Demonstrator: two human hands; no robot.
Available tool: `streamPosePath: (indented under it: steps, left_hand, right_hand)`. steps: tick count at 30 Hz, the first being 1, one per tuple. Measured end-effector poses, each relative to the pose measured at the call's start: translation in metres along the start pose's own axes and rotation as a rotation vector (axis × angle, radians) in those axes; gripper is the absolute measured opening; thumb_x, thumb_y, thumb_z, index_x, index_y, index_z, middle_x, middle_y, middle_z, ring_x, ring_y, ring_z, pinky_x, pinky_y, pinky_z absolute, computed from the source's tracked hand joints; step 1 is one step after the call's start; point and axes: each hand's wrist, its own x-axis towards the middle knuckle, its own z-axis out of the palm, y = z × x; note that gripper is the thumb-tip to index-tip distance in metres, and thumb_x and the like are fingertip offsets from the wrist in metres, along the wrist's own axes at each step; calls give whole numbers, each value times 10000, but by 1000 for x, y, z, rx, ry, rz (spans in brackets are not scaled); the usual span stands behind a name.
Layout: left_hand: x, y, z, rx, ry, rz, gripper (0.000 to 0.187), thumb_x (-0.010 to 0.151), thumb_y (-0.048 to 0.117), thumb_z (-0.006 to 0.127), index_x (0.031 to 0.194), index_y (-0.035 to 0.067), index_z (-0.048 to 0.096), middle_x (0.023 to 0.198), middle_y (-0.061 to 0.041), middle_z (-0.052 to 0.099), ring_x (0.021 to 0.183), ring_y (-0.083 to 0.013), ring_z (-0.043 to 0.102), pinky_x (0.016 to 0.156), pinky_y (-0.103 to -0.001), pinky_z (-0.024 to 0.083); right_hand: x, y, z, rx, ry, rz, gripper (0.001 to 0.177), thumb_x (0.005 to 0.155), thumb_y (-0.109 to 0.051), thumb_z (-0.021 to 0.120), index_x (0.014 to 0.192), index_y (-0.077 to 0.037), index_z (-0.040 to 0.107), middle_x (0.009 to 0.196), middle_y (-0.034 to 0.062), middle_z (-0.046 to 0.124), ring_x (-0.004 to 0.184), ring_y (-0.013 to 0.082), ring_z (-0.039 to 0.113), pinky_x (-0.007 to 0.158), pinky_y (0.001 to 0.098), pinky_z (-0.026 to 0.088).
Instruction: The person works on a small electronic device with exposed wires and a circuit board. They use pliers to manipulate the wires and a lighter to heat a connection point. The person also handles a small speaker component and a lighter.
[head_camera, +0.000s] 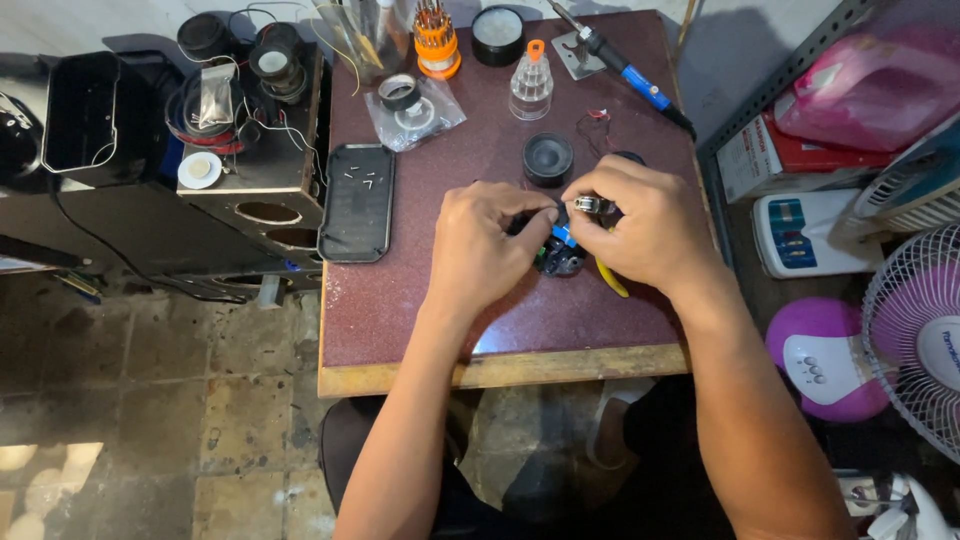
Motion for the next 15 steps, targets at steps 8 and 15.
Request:
streamPosePath:
  steps: [8, 15]
  left_hand:
    - [-3, -7, 3, 37, -2, -23, 144, 742, 76, 746, 817, 180, 812, 679, -64, 727, 707, -267, 719, 599, -307, 570]
    - [-2, -6, 1, 54, -10, -127, 164, 751, 111, 758, 872, 203, 819, 732, -85, 742, 749, -284, 743, 674, -353, 614]
  right_hand:
    - [-13, 51, 7, -137, 141, -47, 137, 817, 3, 774, 880, -110, 728, 737, 40, 632, 691, 301, 677, 618, 365, 540]
    - [-5, 39, -18, 17, 235, 107, 126, 933, 42, 752, 970, -72, 790, 776, 104, 659, 757, 316, 684, 706, 365, 534]
